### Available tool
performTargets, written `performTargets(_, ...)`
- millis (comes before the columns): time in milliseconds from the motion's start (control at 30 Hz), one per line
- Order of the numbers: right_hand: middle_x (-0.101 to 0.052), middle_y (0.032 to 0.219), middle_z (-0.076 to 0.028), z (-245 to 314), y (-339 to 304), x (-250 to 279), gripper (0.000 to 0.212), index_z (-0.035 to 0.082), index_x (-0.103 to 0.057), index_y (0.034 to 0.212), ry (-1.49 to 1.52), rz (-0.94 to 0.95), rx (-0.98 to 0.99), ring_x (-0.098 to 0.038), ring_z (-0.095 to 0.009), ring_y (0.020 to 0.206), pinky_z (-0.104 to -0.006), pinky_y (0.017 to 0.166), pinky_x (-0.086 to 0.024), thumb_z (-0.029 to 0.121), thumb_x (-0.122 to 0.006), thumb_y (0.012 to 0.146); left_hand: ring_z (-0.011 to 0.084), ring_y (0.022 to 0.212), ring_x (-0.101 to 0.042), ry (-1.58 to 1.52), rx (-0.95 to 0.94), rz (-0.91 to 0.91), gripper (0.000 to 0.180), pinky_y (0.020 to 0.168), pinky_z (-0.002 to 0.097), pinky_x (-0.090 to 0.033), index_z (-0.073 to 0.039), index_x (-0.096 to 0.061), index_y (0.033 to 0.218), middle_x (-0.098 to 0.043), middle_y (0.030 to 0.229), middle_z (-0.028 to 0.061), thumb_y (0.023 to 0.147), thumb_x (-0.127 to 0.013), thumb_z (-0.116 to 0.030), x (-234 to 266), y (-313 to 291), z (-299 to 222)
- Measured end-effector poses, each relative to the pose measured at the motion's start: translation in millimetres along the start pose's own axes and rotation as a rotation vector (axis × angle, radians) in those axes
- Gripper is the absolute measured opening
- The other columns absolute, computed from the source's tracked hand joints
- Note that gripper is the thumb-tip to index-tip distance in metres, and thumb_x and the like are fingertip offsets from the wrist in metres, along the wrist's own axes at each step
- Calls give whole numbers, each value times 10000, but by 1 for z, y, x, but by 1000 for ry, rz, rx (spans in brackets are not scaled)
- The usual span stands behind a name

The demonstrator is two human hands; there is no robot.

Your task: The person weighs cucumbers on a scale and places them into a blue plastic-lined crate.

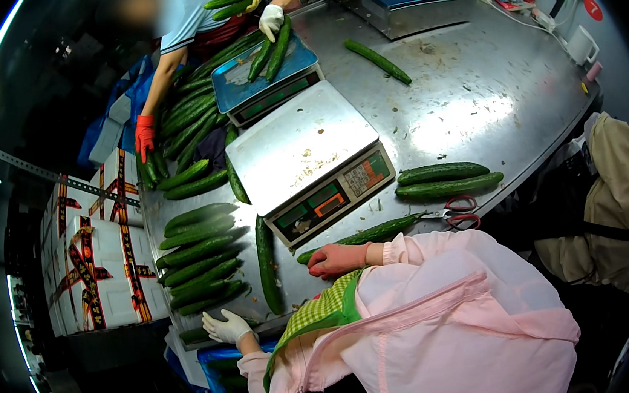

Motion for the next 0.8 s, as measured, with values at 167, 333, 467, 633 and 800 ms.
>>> performTargets(167,-683,1004,-62,-3,0,0,440,-1,-616,1189,-15,8,-2,-660,-113,840,-267,747,-530,331,-639,901,313,1355,-373,13,1,2,555,1150,499,-224,-102,-459,1385,-469,1414,135,871,-635,-217,2,-2,-3)
performTargets(333,-684,1009,-62,1,-3,-2,418,-1,-607,1204,-4,15,-7,-654,-95,834,-249,743,-528,306,-625,920,309,1347,-387,10,-12,-24,557,1154,492,-222,-105,-474,1375,-480,1407,129,858,-648,-217,-3,0,2)
performTargets(467,-660,1086,-52,-2,-3,-3,438,-18,-537,1276,-15,58,-71,-639,-116,935,-269,830,-526,263,-616,950,306,1344,-393,-1,-9,-29,559,1152,491,-224,-104,-482,1368,-489,1400,126,847,-654,-209,0,-1,0)
performTargets(633,-662,1089,-60,2,-5,-6,441,-22,-533,1280,-23,64,-86,-642,-120,939,-268,825,-528,259,-617,950,304,1345,-394,-14,-16,-43,558,1149,491,-228,-94,-494,1354,-506,1384,126,834,-664,-198,0,-1,3)
performTargets(800,-687,1011,-78,-4,-2,-4,432,-8,-591,1221,0,33,-24,-661,-109,828,-265,719,-531,302,-628,923,307,1348,-391,-31,-24,-52,558,1148,486,-230,-84,-496,1350,-508,1383,128,831,-667,-198,1,-2,0)
Point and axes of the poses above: each hand's wrist, its own y-axis towards the middle knuckle, its own x-axis out of the back of the hand, z = x × y, the point moved 10 cm from there along y, towards the middle knuckle
